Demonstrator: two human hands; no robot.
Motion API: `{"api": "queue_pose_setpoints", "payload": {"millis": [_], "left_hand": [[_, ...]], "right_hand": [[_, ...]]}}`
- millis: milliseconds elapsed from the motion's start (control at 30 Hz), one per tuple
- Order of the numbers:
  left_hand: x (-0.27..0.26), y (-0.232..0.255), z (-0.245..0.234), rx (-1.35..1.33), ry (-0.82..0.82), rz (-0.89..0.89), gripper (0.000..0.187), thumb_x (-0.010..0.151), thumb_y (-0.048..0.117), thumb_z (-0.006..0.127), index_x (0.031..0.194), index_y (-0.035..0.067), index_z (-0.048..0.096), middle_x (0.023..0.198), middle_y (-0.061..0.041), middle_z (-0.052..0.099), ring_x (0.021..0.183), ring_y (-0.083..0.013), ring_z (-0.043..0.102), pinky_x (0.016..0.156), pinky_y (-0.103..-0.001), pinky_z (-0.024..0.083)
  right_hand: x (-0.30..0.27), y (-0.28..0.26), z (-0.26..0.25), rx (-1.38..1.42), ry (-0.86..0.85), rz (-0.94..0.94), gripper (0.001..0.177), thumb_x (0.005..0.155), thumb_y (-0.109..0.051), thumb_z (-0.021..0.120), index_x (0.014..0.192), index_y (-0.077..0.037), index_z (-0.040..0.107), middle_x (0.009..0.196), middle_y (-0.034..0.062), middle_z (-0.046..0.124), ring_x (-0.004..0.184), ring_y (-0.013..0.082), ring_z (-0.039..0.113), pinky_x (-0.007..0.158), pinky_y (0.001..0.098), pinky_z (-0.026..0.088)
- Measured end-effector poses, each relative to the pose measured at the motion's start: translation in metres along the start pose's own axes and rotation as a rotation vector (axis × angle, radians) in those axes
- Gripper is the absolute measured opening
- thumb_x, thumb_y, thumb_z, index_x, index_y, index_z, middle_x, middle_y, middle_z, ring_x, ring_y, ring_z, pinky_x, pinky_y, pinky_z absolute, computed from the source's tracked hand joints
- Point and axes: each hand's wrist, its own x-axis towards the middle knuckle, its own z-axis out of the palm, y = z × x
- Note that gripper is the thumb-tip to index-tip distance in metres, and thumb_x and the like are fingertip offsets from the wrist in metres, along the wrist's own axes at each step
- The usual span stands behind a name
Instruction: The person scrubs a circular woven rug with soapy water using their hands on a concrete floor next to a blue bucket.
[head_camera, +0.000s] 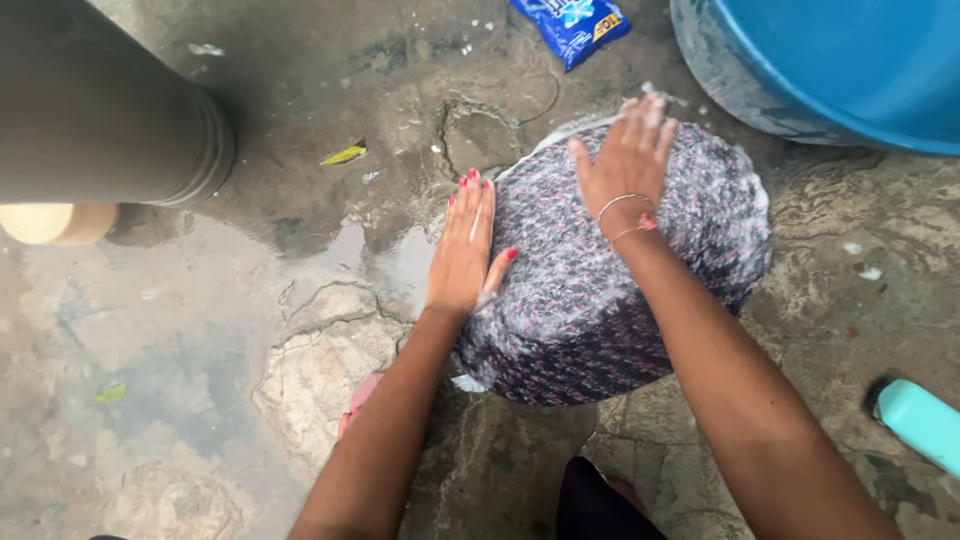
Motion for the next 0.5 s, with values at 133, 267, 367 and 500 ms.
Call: {"api": "queue_pose_setpoints", "payload": {"millis": [133, 267, 367, 500], "left_hand": [[0.002, -0.003, 0.005, 0.002, 0.069, -0.051, 0.09, 0.096, 0.034, 0.061, 0.163, -0.004, 0.016, 0.172, -0.028, 0.013, 0.162, -0.0399, 0.011, 0.133, -0.048, 0.009], [0.0, -0.005, 0.003, -0.154, 0.201, -0.074, 0.089, 0.1, 0.038, 0.057, 0.163, -0.005, 0.012, 0.171, -0.028, 0.009, 0.161, -0.0405, 0.007, 0.132, -0.047, 0.007], [0.001, -0.008, 0.004, -0.273, 0.259, -0.097, 0.084, 0.103, 0.034, 0.055, 0.164, -0.004, 0.012, 0.173, -0.027, 0.008, 0.163, -0.0396, 0.005, 0.133, -0.047, 0.006], [-0.005, -0.013, 0.002, -0.171, 0.117, -0.125, 0.084, 0.103, 0.033, 0.055, 0.163, -0.006, 0.01, 0.171, -0.029, 0.009, 0.161, -0.0417, 0.006, 0.131, -0.048, 0.008]], "right_hand": [[-0.041, -0.049, -0.007, 0.082, -0.003, -0.219, 0.095, 0.099, -0.061, 0.05, 0.152, 0.015, 0.033, 0.16, 0.036, 0.03, 0.152, 0.0453, 0.021, 0.124, 0.0533, 0.014], [-0.1, -0.09, -0.022, -0.244, -0.025, -0.548, 0.077, 0.096, -0.038, 0.055, 0.154, 0.009, 0.035, 0.16, 0.0243, 0.036, 0.152, 0.0331, 0.029, 0.124, 0.0448, 0.02], [-0.124, -0.066, -0.035, 0.207, -0.098, -0.743, 0.076, 0.098, -0.045, 0.055, 0.148, 0.01, 0.04, 0.16, 0.0278, 0.036, 0.151, 0.0366, 0.033, 0.125, 0.0488, 0.02], [-0.091, -0.03, -0.038, 0.269, -0.208, -0.887, 0.076, 0.092, -0.049, 0.062, 0.147, 0.001, 0.045, 0.158, 0.0213, 0.042, 0.152, 0.0331, 0.035, 0.125, 0.0487, 0.022]]}}
